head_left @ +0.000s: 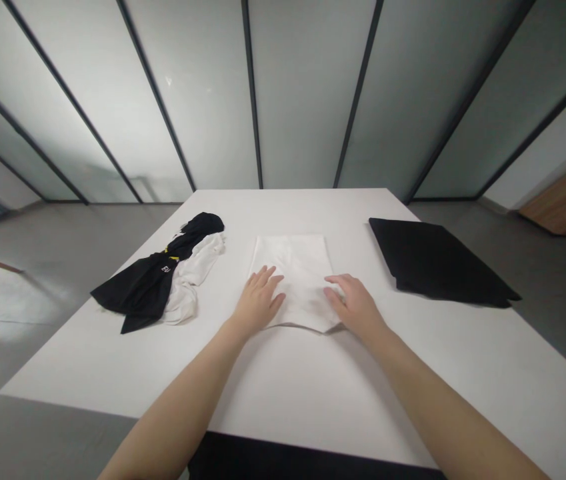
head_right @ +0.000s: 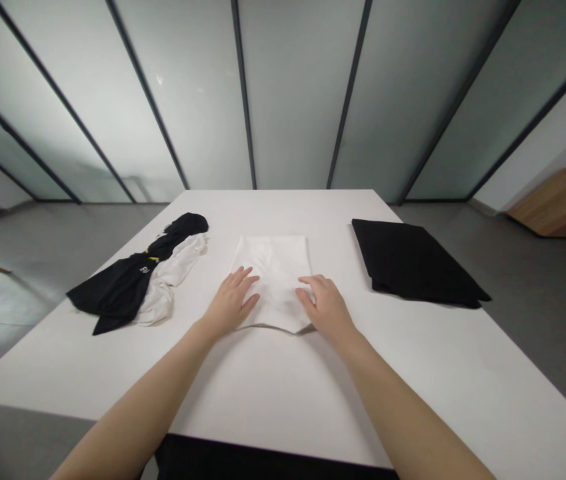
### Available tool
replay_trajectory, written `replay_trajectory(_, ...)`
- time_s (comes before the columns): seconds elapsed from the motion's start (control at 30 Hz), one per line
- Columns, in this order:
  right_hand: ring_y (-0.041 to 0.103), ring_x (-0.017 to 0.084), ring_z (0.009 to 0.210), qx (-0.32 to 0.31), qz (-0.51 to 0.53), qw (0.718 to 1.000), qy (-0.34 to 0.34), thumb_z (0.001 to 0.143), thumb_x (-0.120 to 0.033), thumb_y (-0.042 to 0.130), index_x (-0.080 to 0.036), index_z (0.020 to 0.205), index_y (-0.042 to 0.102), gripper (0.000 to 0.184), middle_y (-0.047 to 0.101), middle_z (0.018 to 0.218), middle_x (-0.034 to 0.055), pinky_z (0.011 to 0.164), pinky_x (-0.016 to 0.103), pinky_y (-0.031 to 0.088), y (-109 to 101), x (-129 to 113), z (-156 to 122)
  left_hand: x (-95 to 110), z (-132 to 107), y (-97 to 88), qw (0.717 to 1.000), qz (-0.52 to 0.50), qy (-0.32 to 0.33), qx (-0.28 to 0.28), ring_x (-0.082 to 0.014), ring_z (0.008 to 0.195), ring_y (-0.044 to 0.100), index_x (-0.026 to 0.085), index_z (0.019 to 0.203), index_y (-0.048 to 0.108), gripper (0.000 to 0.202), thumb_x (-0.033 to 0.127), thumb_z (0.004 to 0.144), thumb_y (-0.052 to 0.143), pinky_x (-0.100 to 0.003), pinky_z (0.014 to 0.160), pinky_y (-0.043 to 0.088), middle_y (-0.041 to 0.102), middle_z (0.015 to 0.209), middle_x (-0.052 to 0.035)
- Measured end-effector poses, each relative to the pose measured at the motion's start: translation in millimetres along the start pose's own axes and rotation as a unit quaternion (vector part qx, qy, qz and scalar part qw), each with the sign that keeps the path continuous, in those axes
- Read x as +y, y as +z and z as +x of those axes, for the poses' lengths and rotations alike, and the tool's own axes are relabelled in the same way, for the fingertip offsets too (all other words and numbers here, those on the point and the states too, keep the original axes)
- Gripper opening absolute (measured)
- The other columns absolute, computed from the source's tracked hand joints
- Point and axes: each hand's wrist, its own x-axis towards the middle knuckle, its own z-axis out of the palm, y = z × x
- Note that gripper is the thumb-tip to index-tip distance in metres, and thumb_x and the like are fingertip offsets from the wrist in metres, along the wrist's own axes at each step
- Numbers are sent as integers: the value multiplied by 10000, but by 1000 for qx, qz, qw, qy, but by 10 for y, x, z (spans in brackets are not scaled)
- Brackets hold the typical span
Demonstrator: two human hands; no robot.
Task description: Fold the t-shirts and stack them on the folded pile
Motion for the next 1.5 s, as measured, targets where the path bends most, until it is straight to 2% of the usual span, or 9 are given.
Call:
replay_trajectory(0.07,499,333,1475,-20,-10,997,-68,1086,-488,402,-205,1461,643,527,609,1540,147,1231,512,379,147,-45,-38,57,-27,55,999,-8,34,-27,-313,1601,347,218,1538,519,521,457,1075,509,-517,1303,296,451,1684,-140)
replay_trajectory(0.17,270,351,1627,-128,-63,985,-102,1101,-524,350,-197,1634,480,638,402,1720,123,1299,560,276,329,-75,-111,94,-72,124,995,-7,64,-75,-319,1626,291,228,1618,456,610,536,1091,446,-541,1314,256,396,1718,-145)
replay_trajectory(0.3,205,361,1644,-196,-101,971,-93,1106,-549,311,-227,1706,348,682,292,1765,102,1313,584,238,425,-48,-171,73,-115,179,991,5,71,-113,-340,1643,235,291,1671,393,634,571,1102,382,-588,1311,224,328,1753,-118)
replay_trajectory(0.5,185,331,1652,-195,-86,975,-68,1115,-575,237,-241,1714,328,692,288,1767,87,1323,552,223,396,-4,-155,70,-100,200,994,23,-12,-102,-379,1631,253,292,1678,384,639,570,1105,339,-628,1297,230,354,1745,-97)
replay_trajectory(0.7,195,428,1635,-173,-107,978,41,1114,-544,191,-217,1707,326,691,251,1779,125,1275,677,235,360,176,-127,-120,-48,236,982,48,-164,-78,-435,1615,266,128,1666,366,726,562,1085,353,-610,1264,290,308,1740,-222)
replay_trajectory(0.9,307,497,1576,-92,-138,983,83,1109,-415,291,-183,1574,521,569,451,1681,173,1216,757,267,244,371,-41,-351,-16,215,971,63,-224,-49,-431,1585,340,60,1622,383,706,494,1067,419,-567,1250,327,382,1682,-295)
replay_trajectory(1.07,297,428,1603,-36,-90,995,5,1109,-374,317,-171,1519,601,539,416,1707,150,1272,669,262,189,146,40,-161,12,148,993,40,-107,-15,-389,1619,284,113,1634,386,654,456,1079,435,-554,1279,298,350,1715,-250)
replay_trajectory(1.23,298,340,1619,-137,-63,982,-112,1096,-402,372,-180,1625,495,587,410,1712,124,1299,557,294,330,-162,-45,104,-36,188,993,-10,78,-89,-285,1624,302,171,1663,369,635,486,1111,357,-499,1318,251,404,1713,-151)
replay_trajectory(1.5,253,341,1634,-191,-116,972,-77,1120,-495,278,-206,1683,403,645,311,1755,99,1316,543,242,395,-225,-96,189,-20,222,993,20,-5,-114,-360,1626,276,218,1660,420,605,473,1121,317,-584,1300,262,365,1736,-123)
